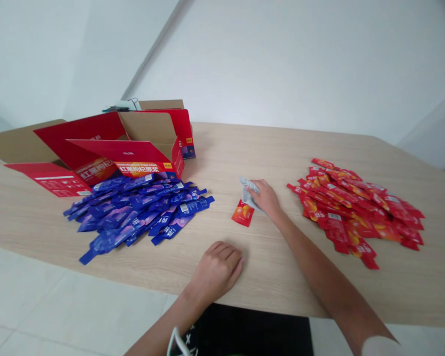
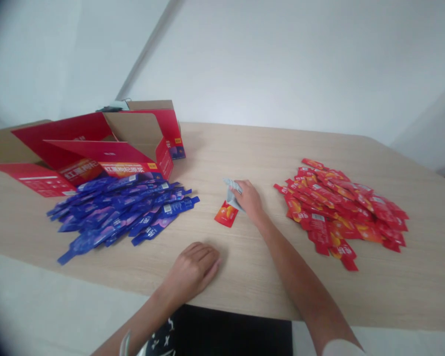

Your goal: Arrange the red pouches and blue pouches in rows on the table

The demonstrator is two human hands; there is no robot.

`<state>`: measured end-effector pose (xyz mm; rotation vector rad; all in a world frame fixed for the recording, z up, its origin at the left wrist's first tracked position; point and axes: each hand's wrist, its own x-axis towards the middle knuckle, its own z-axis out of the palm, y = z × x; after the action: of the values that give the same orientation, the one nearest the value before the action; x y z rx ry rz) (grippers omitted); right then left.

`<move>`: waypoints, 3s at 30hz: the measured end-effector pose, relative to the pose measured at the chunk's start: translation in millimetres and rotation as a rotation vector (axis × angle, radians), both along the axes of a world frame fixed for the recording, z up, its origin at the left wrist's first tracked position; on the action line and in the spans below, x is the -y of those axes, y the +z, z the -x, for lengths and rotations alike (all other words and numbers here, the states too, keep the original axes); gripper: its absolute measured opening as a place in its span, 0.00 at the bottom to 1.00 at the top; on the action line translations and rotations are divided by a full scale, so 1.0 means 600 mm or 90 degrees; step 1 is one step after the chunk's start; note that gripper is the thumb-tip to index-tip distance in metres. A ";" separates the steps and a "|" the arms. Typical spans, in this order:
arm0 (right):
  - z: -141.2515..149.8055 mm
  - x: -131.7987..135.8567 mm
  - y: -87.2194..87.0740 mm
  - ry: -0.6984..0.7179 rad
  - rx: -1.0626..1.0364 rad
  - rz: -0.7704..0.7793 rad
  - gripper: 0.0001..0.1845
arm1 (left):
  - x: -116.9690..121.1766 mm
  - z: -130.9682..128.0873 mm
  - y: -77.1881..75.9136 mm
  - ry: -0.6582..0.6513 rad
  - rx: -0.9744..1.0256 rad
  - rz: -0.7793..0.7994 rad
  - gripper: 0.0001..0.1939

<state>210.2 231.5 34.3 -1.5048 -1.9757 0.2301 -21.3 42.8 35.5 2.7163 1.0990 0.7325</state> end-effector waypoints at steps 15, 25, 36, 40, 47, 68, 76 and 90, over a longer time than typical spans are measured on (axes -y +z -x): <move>0.021 0.118 -0.017 0.133 0.141 0.125 0.17 | 0.079 -0.011 -0.020 0.009 -0.122 -0.026 0.25; 0.016 0.157 -0.015 0.166 0.130 0.145 0.17 | 0.091 -0.015 -0.033 0.012 -0.061 -0.068 0.19; -0.020 0.162 0.038 0.211 -0.038 -0.015 0.17 | 0.094 -0.024 -0.027 0.033 0.003 -0.022 0.16; 0.007 0.234 0.041 0.377 0.125 0.028 0.16 | 0.094 -0.026 -0.019 0.034 0.013 0.014 0.17; 0.013 0.167 0.001 0.291 0.272 0.065 0.16 | 0.090 -0.021 -0.025 0.017 0.032 -0.014 0.34; 0.001 0.117 0.028 0.236 0.315 0.031 0.13 | 0.087 -0.010 -0.040 0.012 0.047 -0.010 0.37; 0.038 0.233 0.023 0.410 0.257 0.008 0.12 | 0.089 -0.010 -0.048 0.015 0.077 0.035 0.37; 0.023 0.196 0.040 0.316 0.214 -0.014 0.15 | 0.088 -0.008 -0.046 0.004 0.061 0.032 0.38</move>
<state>196.2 113.9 58.4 -1.0666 -2.5958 0.1669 -16.2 -10.2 8.0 2.6082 1.0896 0.8149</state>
